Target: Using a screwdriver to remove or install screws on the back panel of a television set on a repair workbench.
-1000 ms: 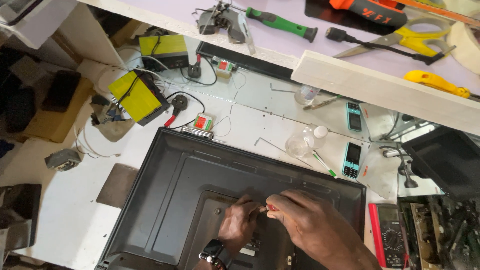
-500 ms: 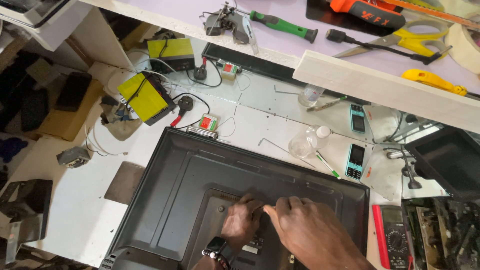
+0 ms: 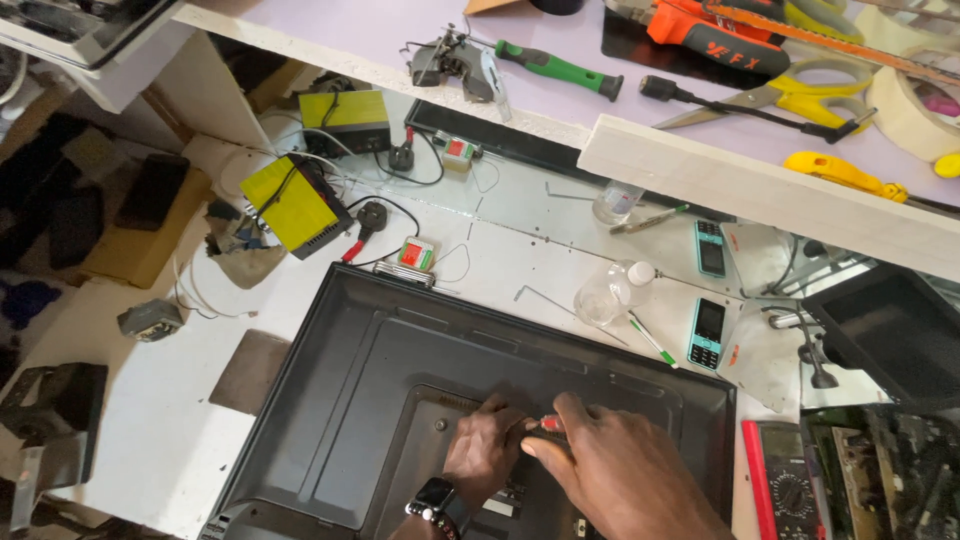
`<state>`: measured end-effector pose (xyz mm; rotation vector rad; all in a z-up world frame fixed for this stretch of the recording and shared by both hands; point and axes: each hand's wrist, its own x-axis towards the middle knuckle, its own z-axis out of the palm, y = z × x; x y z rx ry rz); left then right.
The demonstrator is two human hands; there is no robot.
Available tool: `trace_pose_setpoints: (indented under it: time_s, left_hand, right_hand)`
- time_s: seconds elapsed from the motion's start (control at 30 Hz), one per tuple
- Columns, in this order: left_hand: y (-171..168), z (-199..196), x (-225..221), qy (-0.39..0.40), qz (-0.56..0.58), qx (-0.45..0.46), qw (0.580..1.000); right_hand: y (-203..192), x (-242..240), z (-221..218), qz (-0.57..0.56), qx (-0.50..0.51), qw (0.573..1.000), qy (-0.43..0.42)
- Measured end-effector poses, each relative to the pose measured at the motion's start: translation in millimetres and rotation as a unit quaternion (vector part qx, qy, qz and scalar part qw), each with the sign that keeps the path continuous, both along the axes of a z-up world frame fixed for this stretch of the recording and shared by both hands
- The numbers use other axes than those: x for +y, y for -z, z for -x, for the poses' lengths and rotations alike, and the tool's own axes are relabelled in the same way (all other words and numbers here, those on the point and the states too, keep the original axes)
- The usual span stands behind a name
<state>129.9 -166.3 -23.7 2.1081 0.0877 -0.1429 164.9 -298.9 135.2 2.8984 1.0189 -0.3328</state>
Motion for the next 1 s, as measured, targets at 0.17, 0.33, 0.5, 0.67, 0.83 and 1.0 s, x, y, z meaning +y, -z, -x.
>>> trace_pose_setpoints:
  time_s: [0.17,0.33,0.5,0.67,0.83,1.0]
  left_hand:
    - [1.8,1.4,-0.2,-0.002,-0.009,0.025,1.0]
    - [5.7,1.5,-1.1,0.011,-0.003,-0.002,1.0]
    - [0.3,0.7,1.7,0.013,-0.026,0.03,0.999]
    - [7.0,2.1,1.5,0.028,-0.001,0.003,1.0]
    - [29.4,0.5,-4.3,0.033,-0.071,-0.022,0.997]
    - [16.5,5.8,-5.2,0.029,-0.095,-0.055,0.994]
  right_hand:
    - [7.2,-2.1,-0.4,-0.015,0.082,0.996,-0.018]
    - [-9.6,3.5,-0.8,-0.071,0.04,0.997,-0.006]
    - [5.3,2.7,0.6,-0.084,-0.107,0.986,-0.097]
    - [3.0,5.8,-1.1,0.042,-0.168,0.984,-0.028]
    - [5.2,-9.6,-9.2,-0.02,0.061,0.995,-0.08]
    - [11.1,2.2,4.8,0.058,-0.111,0.99,-0.059]
